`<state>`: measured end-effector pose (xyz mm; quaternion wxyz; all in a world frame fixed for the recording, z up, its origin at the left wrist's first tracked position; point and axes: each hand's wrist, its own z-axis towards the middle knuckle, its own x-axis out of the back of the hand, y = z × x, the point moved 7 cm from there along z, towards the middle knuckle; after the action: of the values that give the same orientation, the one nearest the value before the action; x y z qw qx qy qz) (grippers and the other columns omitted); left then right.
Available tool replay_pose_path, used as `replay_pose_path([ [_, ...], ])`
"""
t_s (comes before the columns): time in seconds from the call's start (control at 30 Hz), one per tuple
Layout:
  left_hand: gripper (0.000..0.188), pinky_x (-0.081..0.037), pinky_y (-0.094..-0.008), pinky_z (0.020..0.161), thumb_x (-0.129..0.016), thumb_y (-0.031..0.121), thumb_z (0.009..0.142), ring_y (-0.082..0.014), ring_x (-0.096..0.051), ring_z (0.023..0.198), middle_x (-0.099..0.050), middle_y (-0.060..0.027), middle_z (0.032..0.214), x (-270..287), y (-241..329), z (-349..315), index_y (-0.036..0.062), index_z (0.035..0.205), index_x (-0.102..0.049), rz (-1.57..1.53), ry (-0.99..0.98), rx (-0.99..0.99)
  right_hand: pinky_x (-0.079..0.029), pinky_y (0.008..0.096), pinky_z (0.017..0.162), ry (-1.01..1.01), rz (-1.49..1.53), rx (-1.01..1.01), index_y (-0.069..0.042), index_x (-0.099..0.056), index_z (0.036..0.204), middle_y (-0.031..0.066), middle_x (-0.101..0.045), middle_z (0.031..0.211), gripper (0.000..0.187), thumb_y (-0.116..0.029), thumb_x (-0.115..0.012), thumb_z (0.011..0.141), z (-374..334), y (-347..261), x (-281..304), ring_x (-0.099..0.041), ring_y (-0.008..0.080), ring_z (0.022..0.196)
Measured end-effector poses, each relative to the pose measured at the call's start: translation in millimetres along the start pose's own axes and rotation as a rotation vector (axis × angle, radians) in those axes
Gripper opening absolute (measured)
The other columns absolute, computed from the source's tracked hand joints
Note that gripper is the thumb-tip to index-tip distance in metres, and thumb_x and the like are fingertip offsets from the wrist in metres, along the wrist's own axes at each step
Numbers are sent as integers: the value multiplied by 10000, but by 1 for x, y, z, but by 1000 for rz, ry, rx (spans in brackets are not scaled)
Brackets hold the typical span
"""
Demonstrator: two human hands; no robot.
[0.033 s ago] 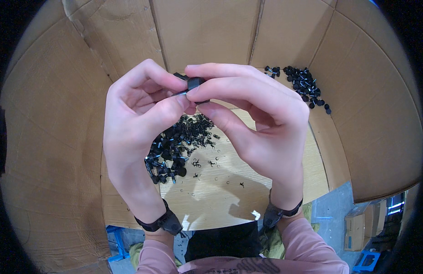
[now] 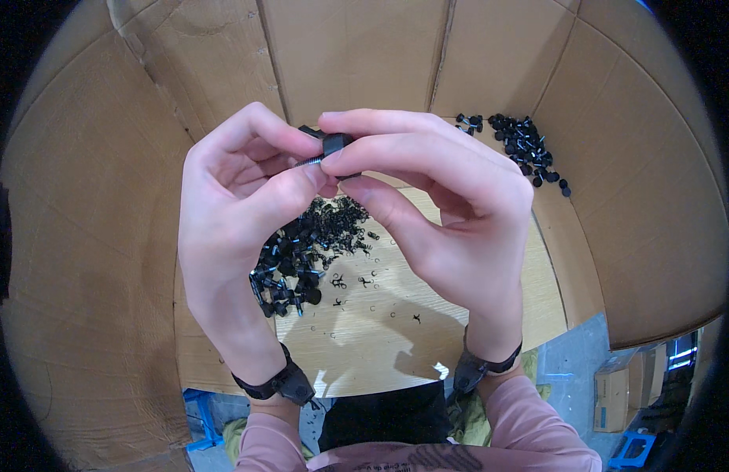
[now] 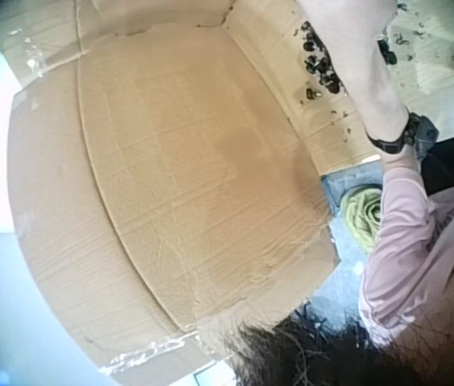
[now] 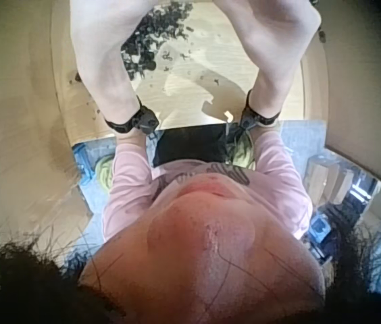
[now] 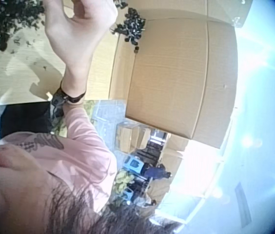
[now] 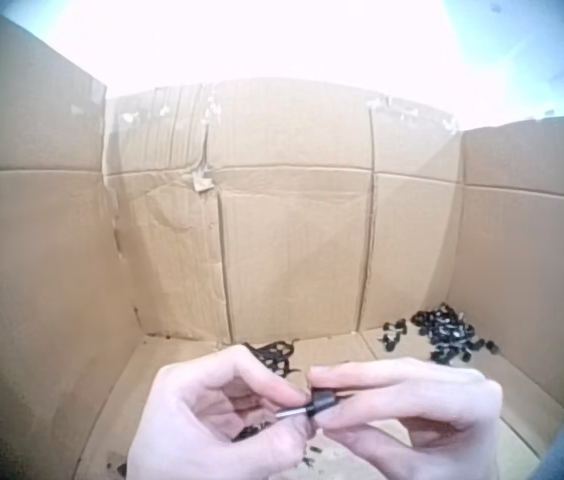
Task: Assembling small black plastic knobs by placing a metal ring onto the bolt of the knob.
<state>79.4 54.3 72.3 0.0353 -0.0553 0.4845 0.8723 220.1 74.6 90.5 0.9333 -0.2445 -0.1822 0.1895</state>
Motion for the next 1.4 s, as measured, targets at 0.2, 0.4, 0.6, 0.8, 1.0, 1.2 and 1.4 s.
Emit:
replay_pose_path([
  [0.2,163,-535,-255,721,-656,-9,746,-148,-635,781,-632,-120,840,-3,7,-3,-48,876,-567,40,49,-34,-532,353,865,7,-39,26,80,-620,970,261,-581,1111,221,145,-628,759,-1,-5,0,-595,289,1041],
  [0.4,168,-524,-243,719,-647,-62,733,-130,-625,792,-630,-109,849,-6,10,-3,-51,883,-573,53,63,-89,-529,360,871,7,-72,61,78,-618,981,266,-579,1117,233,140,-634,757,-2,-6,3,-594,290,1041],
  [0.6,182,-502,-232,760,-638,-93,717,-116,-617,815,-631,-92,861,-8,14,-3,-43,883,-580,131,64,-114,-519,356,876,41,-22,26,75,-616,987,265,-580,1118,236,138,-631,760,-2,-6,3,-596,278,1036],
  [0.8,212,-493,-232,778,-650,-87,709,-117,-617,830,-631,-81,870,-9,15,-3,-42,905,-583,151,32,-135,-515,322,855,38,39,-29,64,-590,1023,265,-575,1133,253,113,-630,778,-3,-4,5,-593,253,1035],
  [1.0,217,-490,-227,758,-643,-50,740,-126,-617,835,-629,-96,885,-9,13,-4,-60,948,-583,53,-2,-120,-518,318,864,72,75,-77,65,-561,1068,252,-573,1127,287,80,-643,793,-3,-1,7,-581,272,1063],
  [1.2,225,-494,-236,758,-646,-21,757,-135,-616,846,-628,-110,912,-8,12,-3,-67,968,-582,19,-24,-133,-517,316,871,80,80,-82,64,-558,1082,232,-582,1108,312,39,-671,793,-6,1,10,-580,278,1069],
  [1.4,195,-503,-249,748,-623,7,769,-144,-623,819,-632,-115,888,-7,16,-5,-64,946,-586,38,-17,-132,-515,289,847,56,58,-79,58,-578,1063,231,-584,1108,290,36,-674,791,-3,-4,7,-587,262,1052],
])
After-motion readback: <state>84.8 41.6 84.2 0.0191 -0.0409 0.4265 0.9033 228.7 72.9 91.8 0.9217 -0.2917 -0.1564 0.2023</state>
